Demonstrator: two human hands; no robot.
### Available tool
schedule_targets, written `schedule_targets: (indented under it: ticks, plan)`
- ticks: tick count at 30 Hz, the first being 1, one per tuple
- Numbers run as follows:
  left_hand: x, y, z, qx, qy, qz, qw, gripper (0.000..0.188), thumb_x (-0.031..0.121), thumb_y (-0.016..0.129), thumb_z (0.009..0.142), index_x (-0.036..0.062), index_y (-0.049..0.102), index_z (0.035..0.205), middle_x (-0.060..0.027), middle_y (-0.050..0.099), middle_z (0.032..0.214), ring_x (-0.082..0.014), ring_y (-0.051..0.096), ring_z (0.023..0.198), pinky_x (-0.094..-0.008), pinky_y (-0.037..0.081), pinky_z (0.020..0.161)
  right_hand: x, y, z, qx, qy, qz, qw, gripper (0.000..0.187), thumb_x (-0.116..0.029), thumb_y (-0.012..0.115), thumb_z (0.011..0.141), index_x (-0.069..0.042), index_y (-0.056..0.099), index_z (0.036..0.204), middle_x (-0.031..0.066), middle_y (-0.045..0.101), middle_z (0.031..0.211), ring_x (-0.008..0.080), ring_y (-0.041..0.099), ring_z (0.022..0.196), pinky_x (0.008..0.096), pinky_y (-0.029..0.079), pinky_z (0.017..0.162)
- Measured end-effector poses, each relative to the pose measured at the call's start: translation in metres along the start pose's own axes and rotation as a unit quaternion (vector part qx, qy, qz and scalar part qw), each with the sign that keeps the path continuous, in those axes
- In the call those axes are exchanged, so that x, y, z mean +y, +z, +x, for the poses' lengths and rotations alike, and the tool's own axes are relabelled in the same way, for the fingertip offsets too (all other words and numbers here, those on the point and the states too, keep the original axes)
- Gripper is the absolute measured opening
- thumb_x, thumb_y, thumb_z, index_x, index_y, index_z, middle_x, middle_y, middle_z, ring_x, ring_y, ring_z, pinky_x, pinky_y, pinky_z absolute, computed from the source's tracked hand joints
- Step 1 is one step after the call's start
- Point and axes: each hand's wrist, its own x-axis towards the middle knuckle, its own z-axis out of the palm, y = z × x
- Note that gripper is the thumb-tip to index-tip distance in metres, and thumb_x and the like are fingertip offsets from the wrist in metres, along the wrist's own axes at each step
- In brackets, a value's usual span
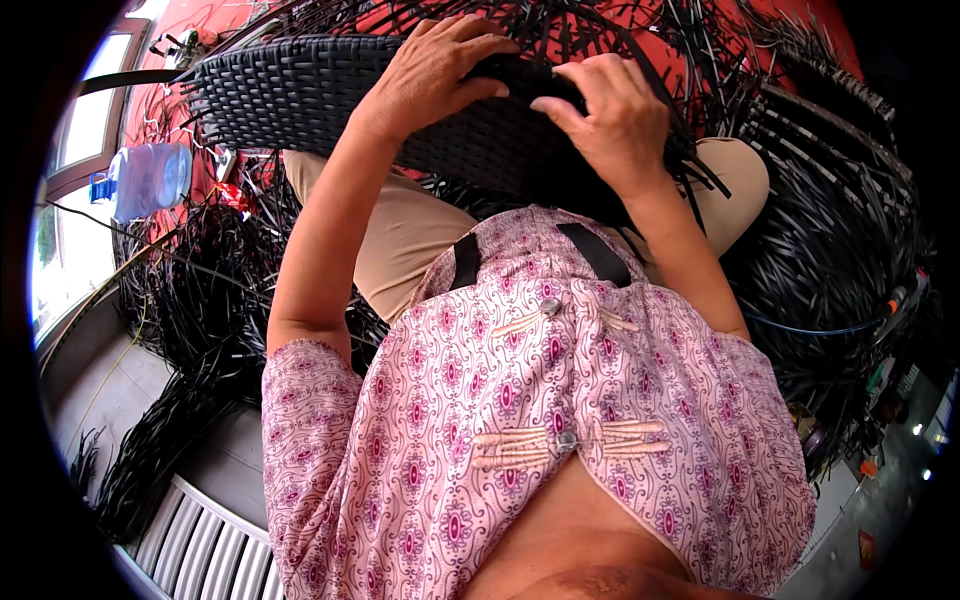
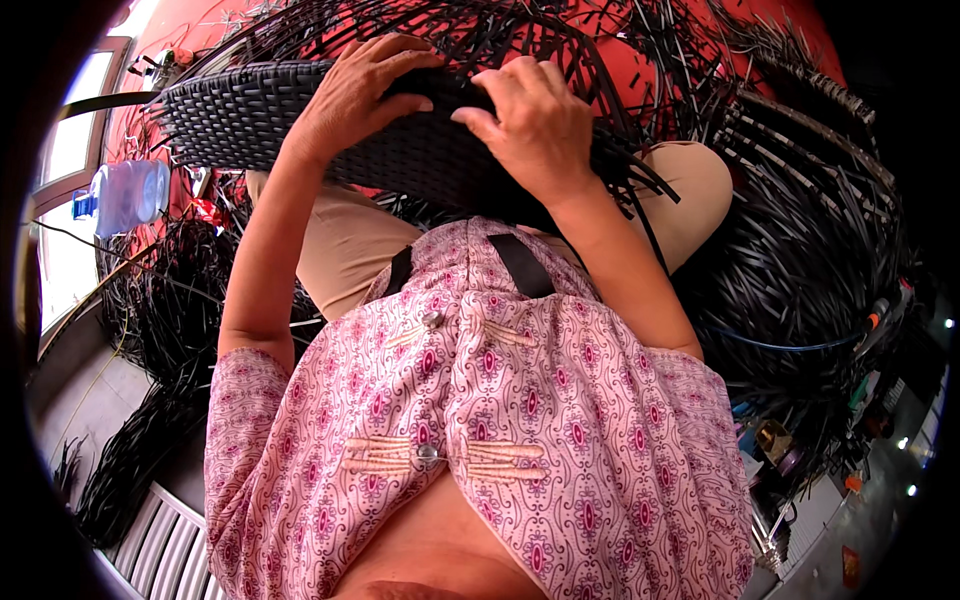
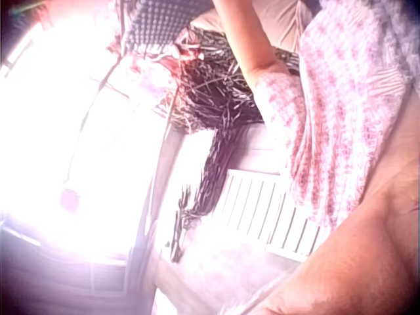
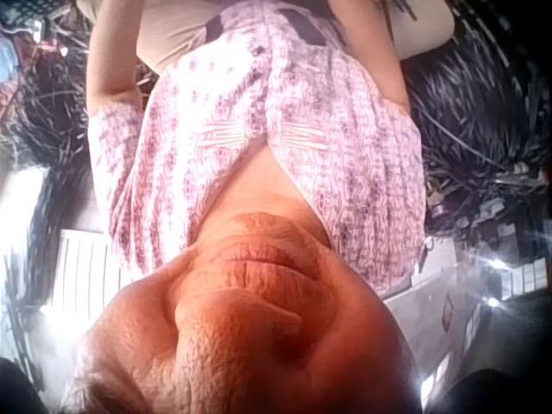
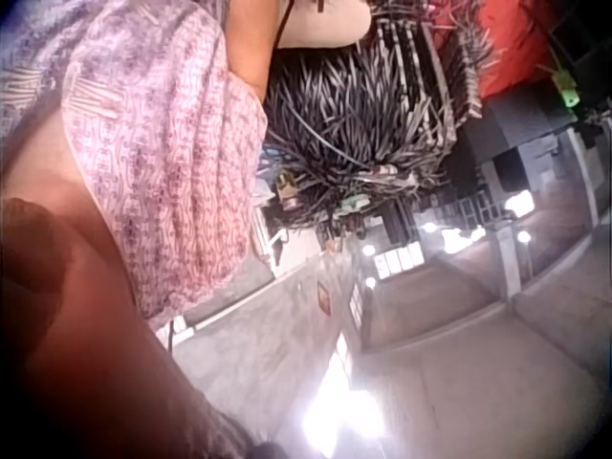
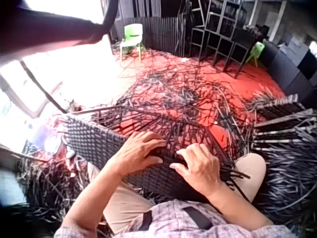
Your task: The person sits cross-legged on the floor and weaves a black basket by hand. They interlace black synthetic strips through the vertical spokes of the basket's rim, working around the circumference to build up the woven pattern.
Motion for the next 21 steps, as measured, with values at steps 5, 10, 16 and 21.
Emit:
schedule_targets:
  ticks: [5,10,16,21]
  plan:
    - [-0.007,-0.014,0.008,-0.035,-0.03,0.085,0.995,0.057,0.049,0.073,0.082,0.0138,0.068,0.126,-0.0071,0.065,0.118,-0.0281,0.061,0.113,-0.0432,0.042,0.101,0.024,0.028,-0.009,0.099,-0.062,-0.039,0.992,0.033,-0.036,0.083,0.074,-0.019,0.069,0.099,-0.0025,0.058,0.093,0.0186,0.062,0.085,0.0322,0.055,0.065]
    - [-0.021,-0.019,0.044,0.0,-0.007,0.052,0.999,0.055,0.052,0.073,0.082,0.015,0.071,0.123,-0.0086,0.066,0.109,-0.0295,0.063,0.107,-0.0418,0.047,0.094,0.061,0.027,0.022,0.141,-0.114,-0.025,0.983,0.021,-0.026,0.079,0.079,-0.02,0.069,0.097,-0.0033,0.06,0.091,0.0171,0.063,0.082,0.0316,0.056,0.066]
    - [-0.004,0.006,0.107,0.034,-0.106,0.033,0.993,0.051,0.058,0.079,0.072,0.0229,0.077,0.11,-0.0067,0.067,0.099,-0.0275,0.066,0.101,-0.0405,0.053,0.085,0.132,0.005,0.057,0.171,-0.105,-0.043,0.979,0.021,-0.036,0.078,0.083,-0.018,0.069,0.087,-0.0039,0.064,0.081,0.0166,0.066,0.076,0.0294,0.055,0.061]
    - [0.03,0.031,0.123,0.04,-0.171,-0.005,0.984,0.05,0.052,0.083,0.07,0.0202,0.077,0.108,-0.0037,0.065,0.106,-0.0273,0.066,0.102,-0.041,0.052,0.086,0.152,-0.016,0.045,0.092,-0.073,-0.017,0.993,0.029,-0.046,0.079,0.077,-0.021,0.073,0.09,-0.005,0.062,0.082,0.016,0.065,0.08,0.0302,0.056,0.064]
